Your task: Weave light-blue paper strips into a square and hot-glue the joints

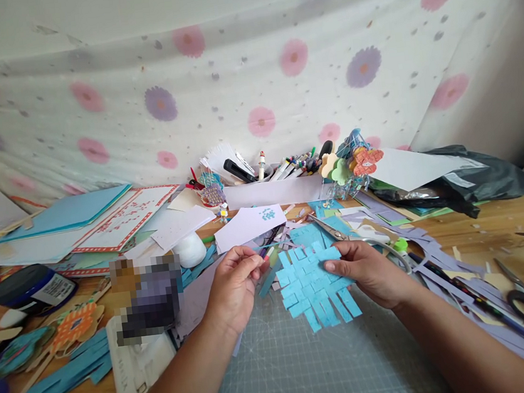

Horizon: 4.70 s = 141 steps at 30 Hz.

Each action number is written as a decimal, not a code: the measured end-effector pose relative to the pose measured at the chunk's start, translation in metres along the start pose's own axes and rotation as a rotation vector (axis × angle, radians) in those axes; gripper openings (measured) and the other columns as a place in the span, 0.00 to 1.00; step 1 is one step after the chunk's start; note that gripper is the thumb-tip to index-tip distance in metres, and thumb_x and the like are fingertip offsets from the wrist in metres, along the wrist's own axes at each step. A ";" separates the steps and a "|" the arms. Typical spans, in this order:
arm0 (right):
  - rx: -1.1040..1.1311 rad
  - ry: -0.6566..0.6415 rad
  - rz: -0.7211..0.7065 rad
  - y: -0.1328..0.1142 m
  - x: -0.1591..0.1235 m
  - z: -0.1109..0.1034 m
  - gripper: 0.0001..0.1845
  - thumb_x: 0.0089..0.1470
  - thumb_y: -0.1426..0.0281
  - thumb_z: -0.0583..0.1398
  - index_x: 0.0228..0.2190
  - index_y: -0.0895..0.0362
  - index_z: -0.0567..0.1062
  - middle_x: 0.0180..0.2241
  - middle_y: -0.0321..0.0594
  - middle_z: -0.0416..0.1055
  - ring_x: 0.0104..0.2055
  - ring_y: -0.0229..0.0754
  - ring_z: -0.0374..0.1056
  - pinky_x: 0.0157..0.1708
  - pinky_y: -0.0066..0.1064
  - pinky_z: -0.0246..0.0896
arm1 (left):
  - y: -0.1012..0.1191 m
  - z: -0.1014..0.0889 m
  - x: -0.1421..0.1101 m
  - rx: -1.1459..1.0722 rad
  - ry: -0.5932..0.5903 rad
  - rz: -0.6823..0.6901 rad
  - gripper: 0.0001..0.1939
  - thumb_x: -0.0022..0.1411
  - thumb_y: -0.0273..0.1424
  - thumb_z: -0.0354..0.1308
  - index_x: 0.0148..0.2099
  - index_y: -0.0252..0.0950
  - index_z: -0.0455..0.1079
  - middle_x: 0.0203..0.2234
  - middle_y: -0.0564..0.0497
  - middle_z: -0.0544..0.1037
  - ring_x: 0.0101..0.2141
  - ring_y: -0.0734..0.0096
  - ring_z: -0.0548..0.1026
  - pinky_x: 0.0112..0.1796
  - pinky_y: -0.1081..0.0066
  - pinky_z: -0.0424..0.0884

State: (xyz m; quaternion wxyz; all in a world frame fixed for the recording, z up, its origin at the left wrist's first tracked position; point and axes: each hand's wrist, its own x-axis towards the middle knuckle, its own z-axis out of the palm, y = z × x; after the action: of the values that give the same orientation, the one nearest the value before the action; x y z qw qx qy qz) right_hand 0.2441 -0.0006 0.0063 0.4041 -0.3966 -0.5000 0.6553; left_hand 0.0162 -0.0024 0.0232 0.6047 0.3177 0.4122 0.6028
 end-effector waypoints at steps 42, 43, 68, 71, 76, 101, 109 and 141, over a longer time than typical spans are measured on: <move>-0.028 -0.016 -0.005 0.001 0.000 0.000 0.19 0.42 0.58 0.68 0.22 0.60 0.71 0.19 0.32 0.65 0.21 0.32 0.58 0.24 0.25 0.53 | -0.001 -0.005 0.001 0.045 -0.014 -0.026 0.14 0.43 0.29 0.69 0.33 0.34 0.70 0.26 0.51 0.78 0.30 0.69 0.76 0.37 0.68 0.71; -0.027 -0.016 -0.006 0.001 0.000 0.000 0.19 0.42 0.57 0.68 0.22 0.60 0.71 0.19 0.32 0.65 0.22 0.32 0.58 0.24 0.26 0.53 | -0.001 -0.004 0.001 0.032 -0.016 -0.024 0.14 0.42 0.28 0.69 0.33 0.34 0.70 0.26 0.51 0.78 0.31 0.70 0.76 0.38 0.67 0.71; -0.005 -0.024 -0.006 0.001 0.001 0.000 0.17 0.43 0.60 0.68 0.23 0.60 0.72 0.20 0.32 0.66 0.21 0.31 0.58 0.23 0.24 0.52 | 0.001 -0.001 -0.002 -0.018 -0.045 -0.029 0.12 0.41 0.21 0.67 0.29 0.34 0.69 0.21 0.58 0.72 0.23 0.81 0.69 0.26 0.80 0.65; -0.006 -0.021 -0.008 0.001 0.001 0.001 0.17 0.43 0.60 0.68 0.22 0.61 0.71 0.19 0.32 0.65 0.21 0.31 0.58 0.23 0.24 0.52 | 0.000 -0.002 -0.003 -0.034 -0.031 -0.055 0.12 0.43 0.24 0.69 0.31 0.34 0.70 0.23 0.55 0.75 0.26 0.79 0.73 0.30 0.79 0.68; 0.021 -0.001 -0.030 0.002 0.001 0.003 0.17 0.43 0.60 0.68 0.24 0.61 0.72 0.21 0.34 0.67 0.23 0.32 0.60 0.25 0.25 0.55 | 0.001 -0.001 -0.005 -0.050 -0.033 -0.108 0.10 0.50 0.28 0.66 0.36 0.34 0.70 0.35 0.45 0.81 0.35 0.66 0.78 0.36 0.69 0.73; -0.013 0.113 -0.113 -0.003 0.002 0.021 0.22 0.42 0.57 0.67 0.19 0.58 0.64 0.17 0.30 0.62 0.20 0.31 0.59 0.22 0.24 0.56 | -0.011 0.005 -0.015 0.275 -0.166 -0.053 0.15 0.49 0.39 0.66 0.36 0.35 0.74 0.30 0.50 0.78 0.30 0.66 0.75 0.30 0.70 0.71; -0.063 0.160 -0.107 -0.011 -0.019 0.025 0.22 0.42 0.54 0.66 0.21 0.58 0.65 0.17 0.29 0.63 0.19 0.31 0.59 0.22 0.24 0.56 | -0.008 0.010 -0.020 0.350 -0.230 -0.037 0.16 0.49 0.38 0.66 0.37 0.34 0.74 0.30 0.48 0.79 0.28 0.65 0.76 0.28 0.68 0.74; -1.742 0.151 -0.344 0.056 -0.213 -0.065 0.35 0.56 0.51 0.56 0.62 0.43 0.55 0.62 0.37 0.55 0.65 0.57 0.47 0.58 0.52 0.49 | -0.015 -0.025 -0.088 0.747 -0.350 -0.199 0.16 0.51 0.43 0.63 0.24 0.35 0.70 0.15 0.53 0.70 0.19 0.71 0.66 0.21 0.73 0.64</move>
State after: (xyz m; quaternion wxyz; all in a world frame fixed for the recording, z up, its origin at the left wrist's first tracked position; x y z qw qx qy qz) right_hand 0.3730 -0.1861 -0.0356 0.0838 -0.5248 -0.8453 -0.0552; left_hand 0.0070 -0.0938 0.0088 0.5644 0.5712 0.5221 0.2876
